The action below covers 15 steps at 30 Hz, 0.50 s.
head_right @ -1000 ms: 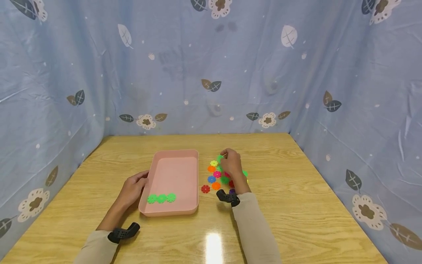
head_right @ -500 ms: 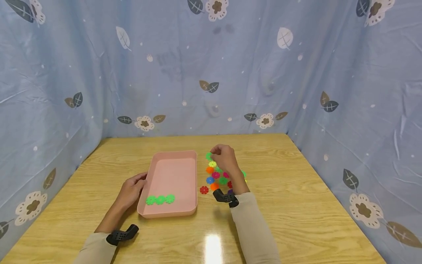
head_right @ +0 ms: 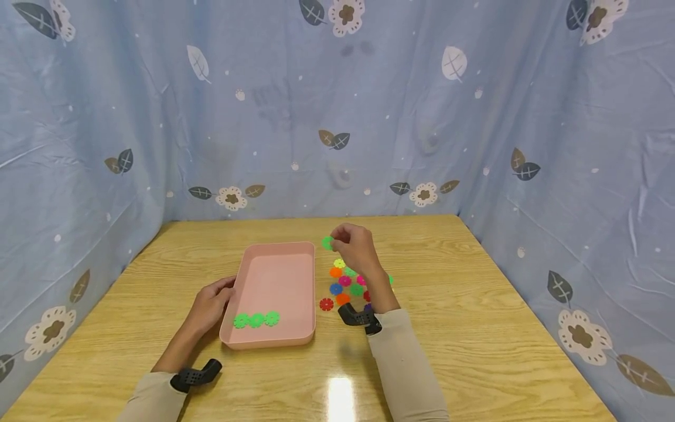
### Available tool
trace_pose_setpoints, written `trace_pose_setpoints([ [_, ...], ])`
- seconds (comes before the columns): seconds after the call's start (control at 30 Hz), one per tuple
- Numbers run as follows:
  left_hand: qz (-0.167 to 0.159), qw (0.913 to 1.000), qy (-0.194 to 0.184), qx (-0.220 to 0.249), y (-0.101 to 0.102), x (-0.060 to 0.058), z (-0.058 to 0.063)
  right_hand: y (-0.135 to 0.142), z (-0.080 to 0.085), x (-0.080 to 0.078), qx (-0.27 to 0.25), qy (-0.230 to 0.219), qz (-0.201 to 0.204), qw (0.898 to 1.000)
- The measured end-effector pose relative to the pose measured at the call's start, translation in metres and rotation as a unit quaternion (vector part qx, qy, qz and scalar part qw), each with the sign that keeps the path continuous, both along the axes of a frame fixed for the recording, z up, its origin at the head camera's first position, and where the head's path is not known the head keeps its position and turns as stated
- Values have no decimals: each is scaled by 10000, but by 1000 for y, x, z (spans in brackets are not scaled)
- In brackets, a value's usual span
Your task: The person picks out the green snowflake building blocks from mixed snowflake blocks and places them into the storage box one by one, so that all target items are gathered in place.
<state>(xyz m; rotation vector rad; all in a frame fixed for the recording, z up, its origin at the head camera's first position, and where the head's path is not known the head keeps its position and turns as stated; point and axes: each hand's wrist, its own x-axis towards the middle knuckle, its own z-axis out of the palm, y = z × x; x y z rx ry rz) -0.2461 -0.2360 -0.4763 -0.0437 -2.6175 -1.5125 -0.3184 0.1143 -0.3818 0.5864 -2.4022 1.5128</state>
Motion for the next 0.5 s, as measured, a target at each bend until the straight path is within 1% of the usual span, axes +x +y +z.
trace_pose_setpoints([
  [0.2, -1, 10000, -10, 27, 0, 1, -1, -3, 1, 3, -321, -23, 239, 9992],
  [0.3, -12, 10000, 39, -39, 0, 1, -1, -5, 2, 5, -478, -67, 363, 9982],
  [0.5, -50, 10000, 76, 32, 0, 1, 1, -10, 0, 5, -645, -256, 753, 9947],
])
